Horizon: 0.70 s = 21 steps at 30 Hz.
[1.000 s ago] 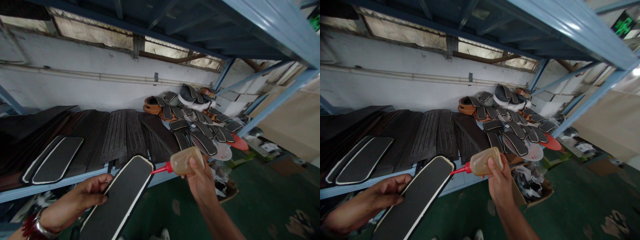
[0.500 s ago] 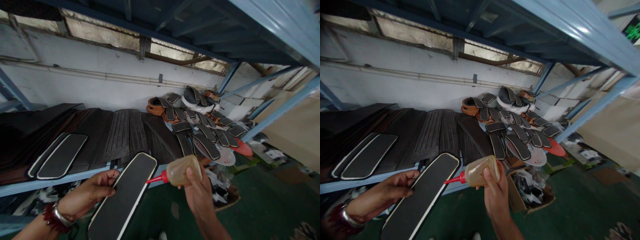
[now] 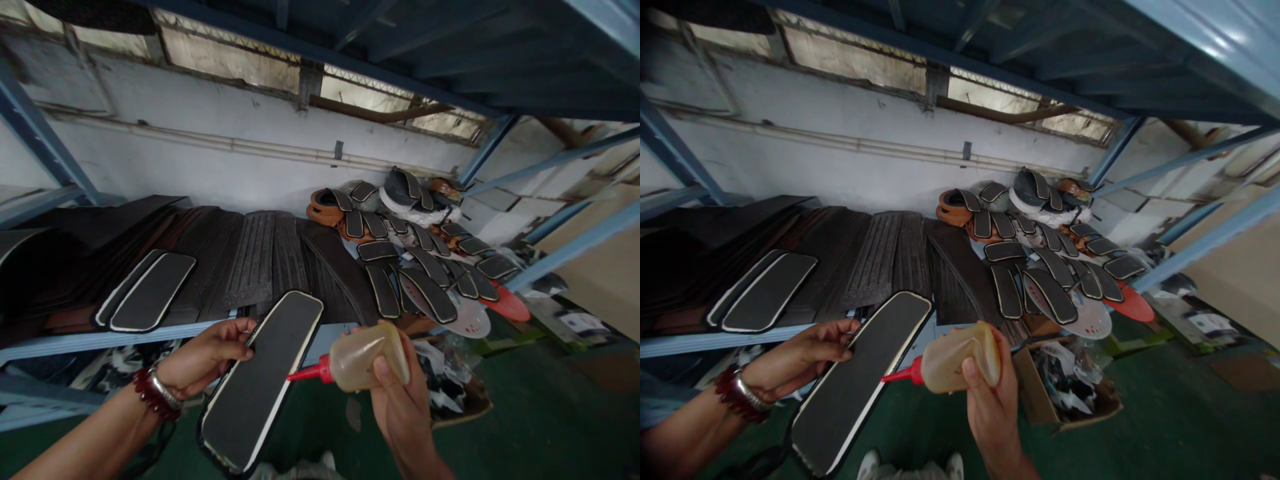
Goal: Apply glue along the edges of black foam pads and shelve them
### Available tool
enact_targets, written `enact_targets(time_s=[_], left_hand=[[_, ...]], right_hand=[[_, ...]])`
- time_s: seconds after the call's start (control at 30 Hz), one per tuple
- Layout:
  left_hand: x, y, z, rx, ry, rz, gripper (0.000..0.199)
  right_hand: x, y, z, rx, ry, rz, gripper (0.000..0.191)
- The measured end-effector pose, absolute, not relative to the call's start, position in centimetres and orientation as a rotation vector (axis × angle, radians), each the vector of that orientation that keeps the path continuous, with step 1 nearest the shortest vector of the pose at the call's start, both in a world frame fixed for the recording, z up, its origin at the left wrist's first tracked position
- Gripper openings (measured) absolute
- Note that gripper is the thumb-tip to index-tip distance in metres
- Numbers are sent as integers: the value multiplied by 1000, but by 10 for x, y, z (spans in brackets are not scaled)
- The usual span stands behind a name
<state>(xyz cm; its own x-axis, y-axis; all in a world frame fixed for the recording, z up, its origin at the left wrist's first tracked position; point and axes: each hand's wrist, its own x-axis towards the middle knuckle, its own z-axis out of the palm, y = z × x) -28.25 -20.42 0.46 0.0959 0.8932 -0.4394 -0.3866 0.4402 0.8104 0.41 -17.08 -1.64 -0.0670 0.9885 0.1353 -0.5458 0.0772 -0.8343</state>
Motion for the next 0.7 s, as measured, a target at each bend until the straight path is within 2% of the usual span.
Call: enact_targets(time_s=[0.7], left_hand=[[-284,-188,7,482,1226,1113,26]], right_hand=[[5,-194,-25,-541,-1125,1536,52]])
